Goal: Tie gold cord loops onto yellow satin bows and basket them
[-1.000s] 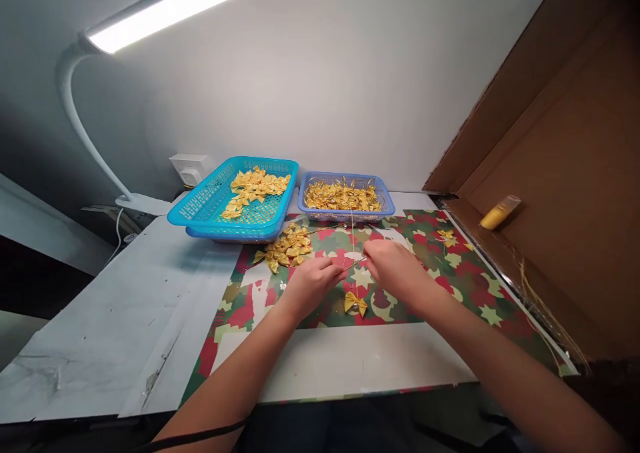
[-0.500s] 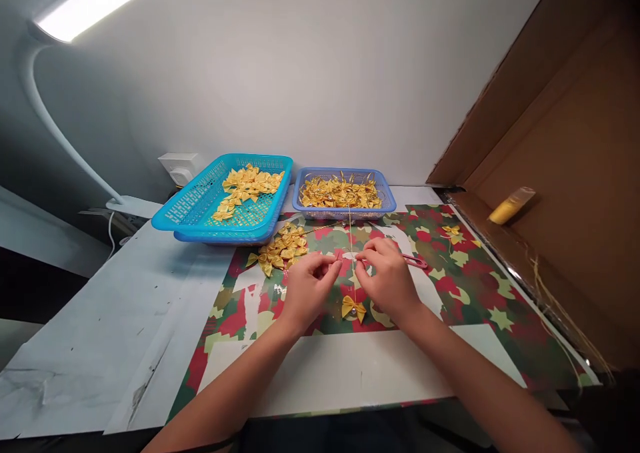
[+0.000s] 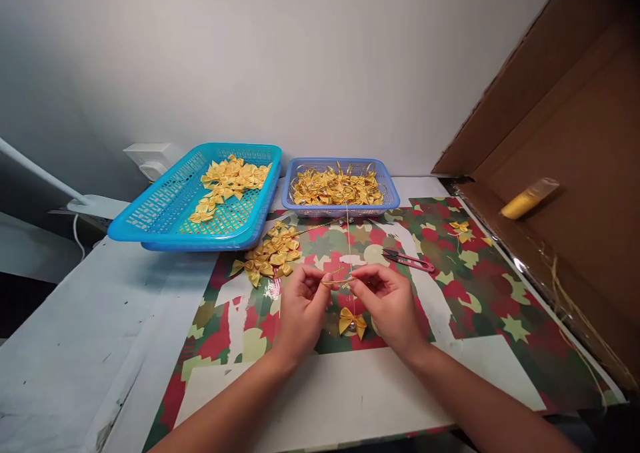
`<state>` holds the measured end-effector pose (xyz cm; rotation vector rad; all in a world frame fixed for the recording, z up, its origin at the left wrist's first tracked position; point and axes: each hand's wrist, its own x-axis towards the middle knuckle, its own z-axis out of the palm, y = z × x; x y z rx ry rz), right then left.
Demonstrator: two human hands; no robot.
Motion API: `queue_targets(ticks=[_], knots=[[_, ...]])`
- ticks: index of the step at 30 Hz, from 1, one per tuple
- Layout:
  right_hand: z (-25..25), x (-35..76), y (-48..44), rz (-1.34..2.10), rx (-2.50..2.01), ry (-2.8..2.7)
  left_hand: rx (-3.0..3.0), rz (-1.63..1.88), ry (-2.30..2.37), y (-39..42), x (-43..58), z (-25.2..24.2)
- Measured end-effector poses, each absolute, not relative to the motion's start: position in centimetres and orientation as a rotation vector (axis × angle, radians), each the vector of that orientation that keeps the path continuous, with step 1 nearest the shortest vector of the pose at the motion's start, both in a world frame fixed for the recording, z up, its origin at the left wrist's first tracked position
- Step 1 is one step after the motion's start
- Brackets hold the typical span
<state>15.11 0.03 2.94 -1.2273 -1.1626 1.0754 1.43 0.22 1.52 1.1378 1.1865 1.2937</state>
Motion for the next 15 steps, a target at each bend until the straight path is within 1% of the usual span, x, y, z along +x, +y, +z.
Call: queue_targets(ticks=[9,15], knots=[[2.0,14.8,-0.8,1.248,-1.093,-0.877,1.211,1.334,1.131,-0.8,1.4,1.6],[2.1,14.8,-0.7,1.309,-1.133,-0.827,1.405,1.341,1.116,-1.2,0.9,1.1]])
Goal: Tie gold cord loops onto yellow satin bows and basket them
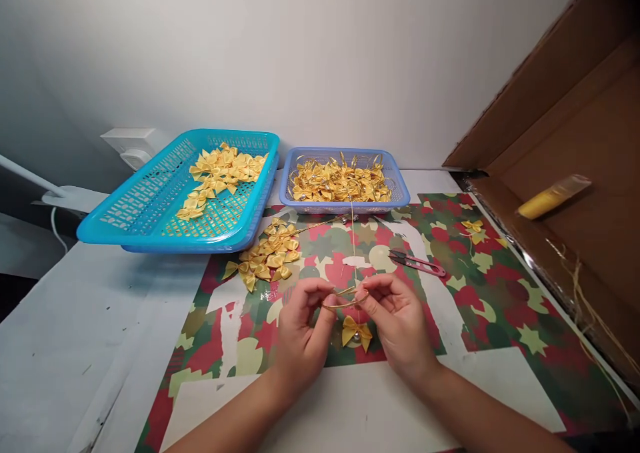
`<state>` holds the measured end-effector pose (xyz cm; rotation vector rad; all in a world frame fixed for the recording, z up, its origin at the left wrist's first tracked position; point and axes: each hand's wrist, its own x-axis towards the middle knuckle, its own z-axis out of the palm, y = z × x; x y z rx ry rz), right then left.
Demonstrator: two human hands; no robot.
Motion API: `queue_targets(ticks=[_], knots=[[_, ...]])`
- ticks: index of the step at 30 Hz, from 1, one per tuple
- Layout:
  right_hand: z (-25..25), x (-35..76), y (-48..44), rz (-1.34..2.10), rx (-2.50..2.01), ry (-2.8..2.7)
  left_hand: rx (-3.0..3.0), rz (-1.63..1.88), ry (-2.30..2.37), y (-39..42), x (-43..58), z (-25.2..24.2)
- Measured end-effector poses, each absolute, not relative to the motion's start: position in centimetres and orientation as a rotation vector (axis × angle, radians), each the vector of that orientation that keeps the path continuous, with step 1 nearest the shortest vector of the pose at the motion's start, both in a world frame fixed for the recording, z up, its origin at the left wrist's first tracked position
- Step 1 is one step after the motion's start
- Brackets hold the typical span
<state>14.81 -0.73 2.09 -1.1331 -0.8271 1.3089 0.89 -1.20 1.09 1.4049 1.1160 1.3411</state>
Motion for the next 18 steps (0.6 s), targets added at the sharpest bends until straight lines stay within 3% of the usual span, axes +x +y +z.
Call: queue_targets(ticks=[18], knots=[[2.34,15.2,-0.33,1.48,-1.105,-0.713,1.536,1.371,1.114,-1.35,0.36,0.76]])
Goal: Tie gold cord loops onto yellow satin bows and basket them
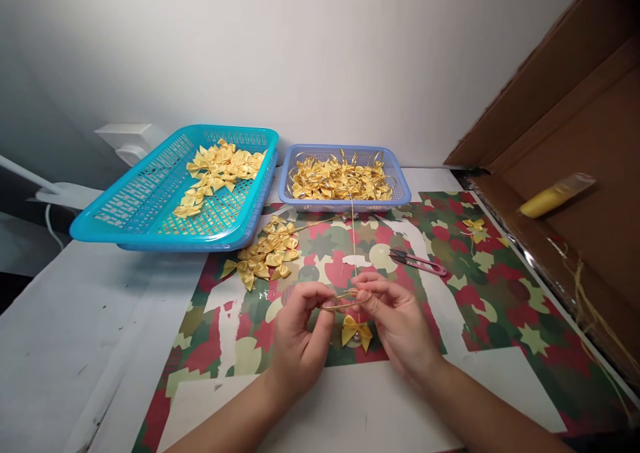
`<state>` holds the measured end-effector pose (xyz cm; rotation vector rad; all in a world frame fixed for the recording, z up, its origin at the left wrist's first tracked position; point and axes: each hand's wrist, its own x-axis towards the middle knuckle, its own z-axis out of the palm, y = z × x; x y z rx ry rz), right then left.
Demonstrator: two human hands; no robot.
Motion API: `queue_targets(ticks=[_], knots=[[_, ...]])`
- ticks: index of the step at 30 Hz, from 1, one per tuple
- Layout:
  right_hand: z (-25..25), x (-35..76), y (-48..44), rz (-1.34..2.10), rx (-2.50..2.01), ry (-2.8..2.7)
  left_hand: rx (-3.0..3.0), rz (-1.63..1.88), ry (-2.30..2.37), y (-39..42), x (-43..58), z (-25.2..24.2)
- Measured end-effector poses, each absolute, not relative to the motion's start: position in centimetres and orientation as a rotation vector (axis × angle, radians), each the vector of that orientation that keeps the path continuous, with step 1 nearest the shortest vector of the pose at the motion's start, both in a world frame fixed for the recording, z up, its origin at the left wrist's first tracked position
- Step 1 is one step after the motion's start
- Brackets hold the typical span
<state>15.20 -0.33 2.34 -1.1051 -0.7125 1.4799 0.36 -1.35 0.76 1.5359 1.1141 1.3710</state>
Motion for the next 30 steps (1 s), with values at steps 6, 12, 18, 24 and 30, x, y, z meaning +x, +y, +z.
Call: queue_targets(ticks=[6,12,18,24,30], knots=[[3.0,15.2,-0.4,1.604,-1.105,-0.534,1.513,1.361,1.179,-1.3,0.4,0.7],[3.0,15.0,-0.5,1.665,-1.112,-0.553,1.606,1.387,1.183,-1.5,0.4,0.5],[3.3,15.0,-0.5,1.657,-1.148,-0.499,1.69,1.423,1.193,-1.3,0.5,0.7],[3.4,14.9,-0.5,1.604,-1.163,-0.462,1.729,1.435,1.193,-1.4,0.6,1.0],[3.0,15.0,-0.6,1.523,-1.162,-0.569,1.858,1.382,1.172,-1.2,0.7,1.6]])
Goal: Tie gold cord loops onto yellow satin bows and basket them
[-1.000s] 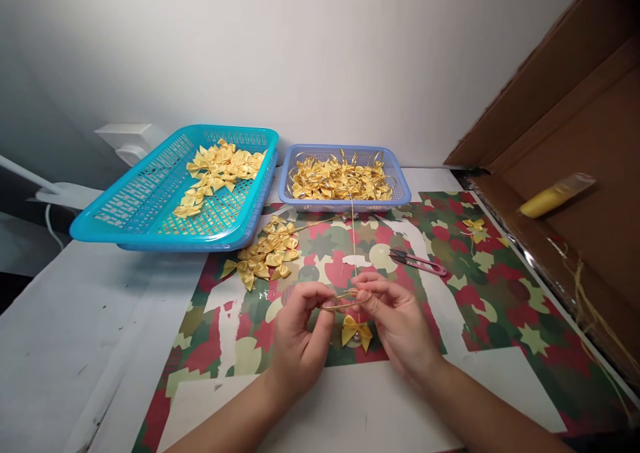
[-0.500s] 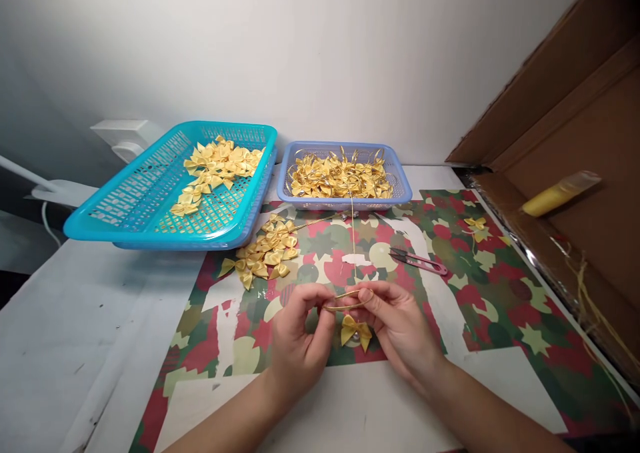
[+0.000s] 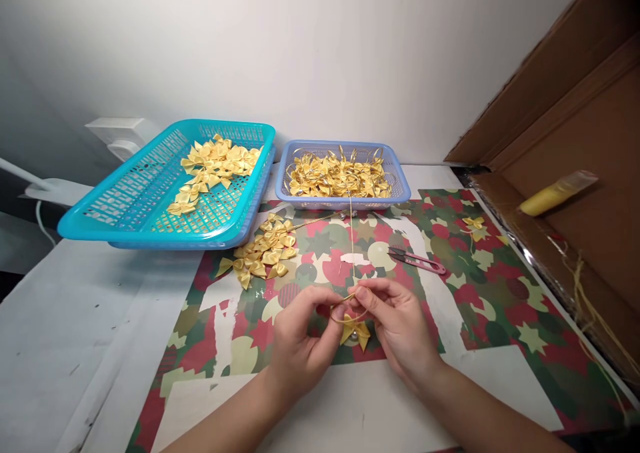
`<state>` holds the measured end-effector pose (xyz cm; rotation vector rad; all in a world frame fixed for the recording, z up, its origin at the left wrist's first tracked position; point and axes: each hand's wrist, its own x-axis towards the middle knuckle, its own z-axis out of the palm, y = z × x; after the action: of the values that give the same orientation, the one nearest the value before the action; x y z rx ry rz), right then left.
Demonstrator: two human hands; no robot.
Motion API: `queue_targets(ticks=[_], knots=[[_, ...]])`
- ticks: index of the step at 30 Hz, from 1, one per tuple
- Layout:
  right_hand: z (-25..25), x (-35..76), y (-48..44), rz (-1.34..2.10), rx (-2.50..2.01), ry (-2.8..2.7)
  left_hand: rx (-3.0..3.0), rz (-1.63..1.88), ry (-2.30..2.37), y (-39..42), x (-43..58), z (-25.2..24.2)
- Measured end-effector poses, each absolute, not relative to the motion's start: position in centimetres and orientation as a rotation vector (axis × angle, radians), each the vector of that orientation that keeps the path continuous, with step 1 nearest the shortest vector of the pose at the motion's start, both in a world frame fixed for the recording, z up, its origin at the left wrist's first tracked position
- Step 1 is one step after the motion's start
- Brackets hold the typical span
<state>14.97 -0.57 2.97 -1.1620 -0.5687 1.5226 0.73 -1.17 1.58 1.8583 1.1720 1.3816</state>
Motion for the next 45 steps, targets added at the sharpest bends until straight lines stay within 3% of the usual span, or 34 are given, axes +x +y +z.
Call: queue_targets(ticks=[20,45], knots=[[2.78,14.72,-1.5,1.034,-1.175,-1.07,1.888,1.348,1.103,-0.95,0.87,2.37],[2.31,14.76,-1.37,1.044,-1.073,-1.1,1.982,1.375,1.065,-0.87,0.85,2.23]])
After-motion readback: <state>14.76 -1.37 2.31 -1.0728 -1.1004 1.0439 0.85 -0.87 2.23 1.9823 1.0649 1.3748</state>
